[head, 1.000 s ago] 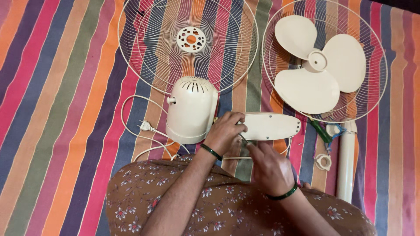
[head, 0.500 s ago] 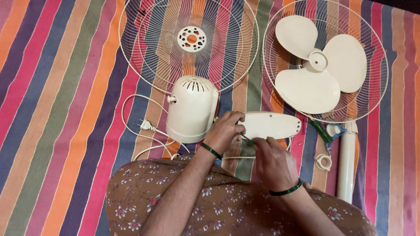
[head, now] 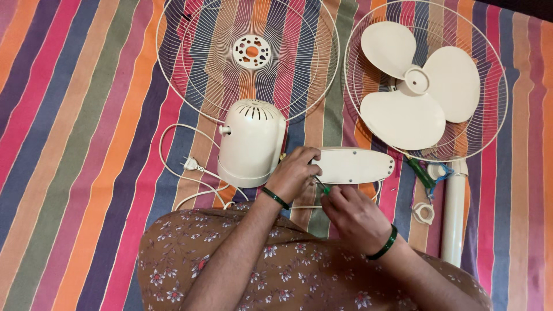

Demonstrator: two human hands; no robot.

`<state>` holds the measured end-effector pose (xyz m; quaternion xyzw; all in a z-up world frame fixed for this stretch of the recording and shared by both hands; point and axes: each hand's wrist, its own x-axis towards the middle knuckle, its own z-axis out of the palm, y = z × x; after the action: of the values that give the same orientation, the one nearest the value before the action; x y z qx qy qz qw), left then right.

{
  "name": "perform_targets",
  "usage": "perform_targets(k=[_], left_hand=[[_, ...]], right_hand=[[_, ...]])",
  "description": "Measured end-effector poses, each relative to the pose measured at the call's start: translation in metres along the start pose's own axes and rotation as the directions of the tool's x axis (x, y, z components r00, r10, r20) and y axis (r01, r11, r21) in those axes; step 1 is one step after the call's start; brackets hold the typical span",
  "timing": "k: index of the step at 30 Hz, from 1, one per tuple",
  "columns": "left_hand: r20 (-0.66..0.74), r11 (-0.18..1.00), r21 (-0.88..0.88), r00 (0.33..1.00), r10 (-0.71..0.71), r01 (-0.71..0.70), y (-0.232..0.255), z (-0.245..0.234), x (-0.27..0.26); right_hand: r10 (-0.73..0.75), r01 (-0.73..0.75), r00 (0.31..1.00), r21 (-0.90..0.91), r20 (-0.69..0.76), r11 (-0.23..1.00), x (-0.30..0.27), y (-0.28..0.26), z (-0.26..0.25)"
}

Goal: The person uses a screwdriver to remove screws from the back cover of a disassembled electric fan. The fan parts, including the motor housing, blades, and cage, are laid out on a striped mat.

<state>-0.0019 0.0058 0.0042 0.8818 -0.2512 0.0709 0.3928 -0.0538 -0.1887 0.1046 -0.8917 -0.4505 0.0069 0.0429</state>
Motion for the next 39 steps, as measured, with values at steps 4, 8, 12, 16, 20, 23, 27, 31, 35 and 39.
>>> perform_targets(k=[4,8,12,16,20,23,27,31,35,39], left_hand=[[-0.002,1.0,0.0,1.0,0.023,-0.023,-0.002,0.003,-0.003],[-0.001,1.0,0.013,1.0,0.017,-0.017,-0.005,0.01,-0.006],[-0.075,0.995,0.076,0.995,0.067,-0.062,-0.008,0.02,-0.008],[-0.093,0.957,0.255,0.981,0.17,-0.142,-0.006,0.022,-0.009],[-0.069,0.861,0.481,0.972,0.225,-0.165,0.01,0.021,-0.011],[-0.03,0.786,0.6,0.977,0.209,-0.15,0.022,0.021,-0.011],[0.025,0.727,0.678,0.992,0.124,-0.107,0.029,0.018,-0.011],[0.062,0.683,0.721,0.993,0.102,-0.115,0.03,0.02,-0.011],[0.11,0.607,0.784,0.991,0.076,-0.134,0.028,0.028,-0.009],[0.249,0.461,0.851,0.966,0.069,-0.252,0.023,0.034,-0.007]], right_hand=[[0.182,-0.171,0.98,0.122,-0.084,0.978,-0.005,-0.001,-0.001],[0.533,-0.439,0.838,0.435,-0.116,0.786,-0.015,0.0,0.001],[0.64,-0.372,0.708,0.612,-0.299,0.698,-0.026,0.01,0.009],[0.752,-0.46,0.635,0.696,-0.176,0.551,-0.03,0.025,0.026],[0.82,-0.419,0.57,0.876,0.047,0.241,-0.027,0.039,0.051],[0.809,-0.312,0.573,0.948,0.134,0.064,-0.025,0.051,0.067],[0.782,-0.272,0.583,0.96,0.219,-0.067,-0.021,0.065,0.083],[0.752,-0.252,0.617,0.963,0.232,-0.091,-0.018,0.069,0.098],[0.731,-0.232,0.641,0.967,0.235,-0.107,-0.015,0.072,0.108],[0.744,-0.245,0.623,0.964,0.241,-0.107,-0.014,0.074,0.113]])
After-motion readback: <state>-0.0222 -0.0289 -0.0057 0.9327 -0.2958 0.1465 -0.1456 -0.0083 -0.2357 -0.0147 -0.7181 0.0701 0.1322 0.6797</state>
